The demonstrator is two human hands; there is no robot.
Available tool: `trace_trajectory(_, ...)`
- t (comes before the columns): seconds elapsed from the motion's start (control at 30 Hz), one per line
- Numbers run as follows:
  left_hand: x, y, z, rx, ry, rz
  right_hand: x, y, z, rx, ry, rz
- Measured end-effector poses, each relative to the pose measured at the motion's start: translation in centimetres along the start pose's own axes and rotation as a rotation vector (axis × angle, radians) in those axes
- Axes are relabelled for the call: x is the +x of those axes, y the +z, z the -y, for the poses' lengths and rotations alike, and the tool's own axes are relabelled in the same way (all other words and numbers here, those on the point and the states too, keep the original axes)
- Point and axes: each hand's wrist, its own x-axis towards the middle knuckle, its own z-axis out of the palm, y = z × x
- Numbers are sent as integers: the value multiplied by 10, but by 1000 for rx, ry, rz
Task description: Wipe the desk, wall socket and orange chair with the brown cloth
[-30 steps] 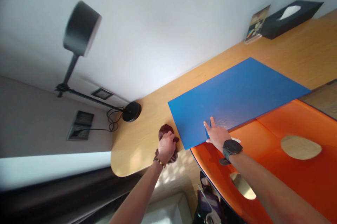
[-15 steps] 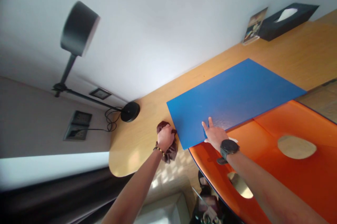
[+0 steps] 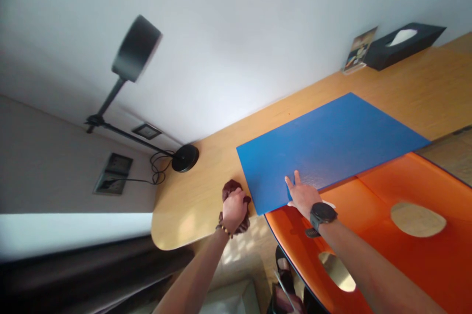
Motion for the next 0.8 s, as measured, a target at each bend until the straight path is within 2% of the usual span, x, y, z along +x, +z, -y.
trace_trajectory(0.07,-2,2,1,-7,3,5,0,1,0,-4,-1,0)
trace_trajectory(0.23,15,-3,3,-11,-33,-11,-1,1,1,-31,-8,-10)
trace_trajectory(0.43,-6,7,3,-22,9,-2,3,8,-1,-67,-10,-24)
trace_trajectory(0.57,25,-5,-1,-12,-32,-65,3,15,-4,-83,-18,-28)
trace_trajectory(0.67,48,-12,-6,-15,-6,-128,3,25,-9,-118,-19,-41)
trace_trajectory(0.73,47,-6,0,-18,49,-189,4,33,-14,-147,-23,-58)
trace_trajectory(0.8,31,5,25,-18,87,-237,6,39,-18,-172,-27,-85)
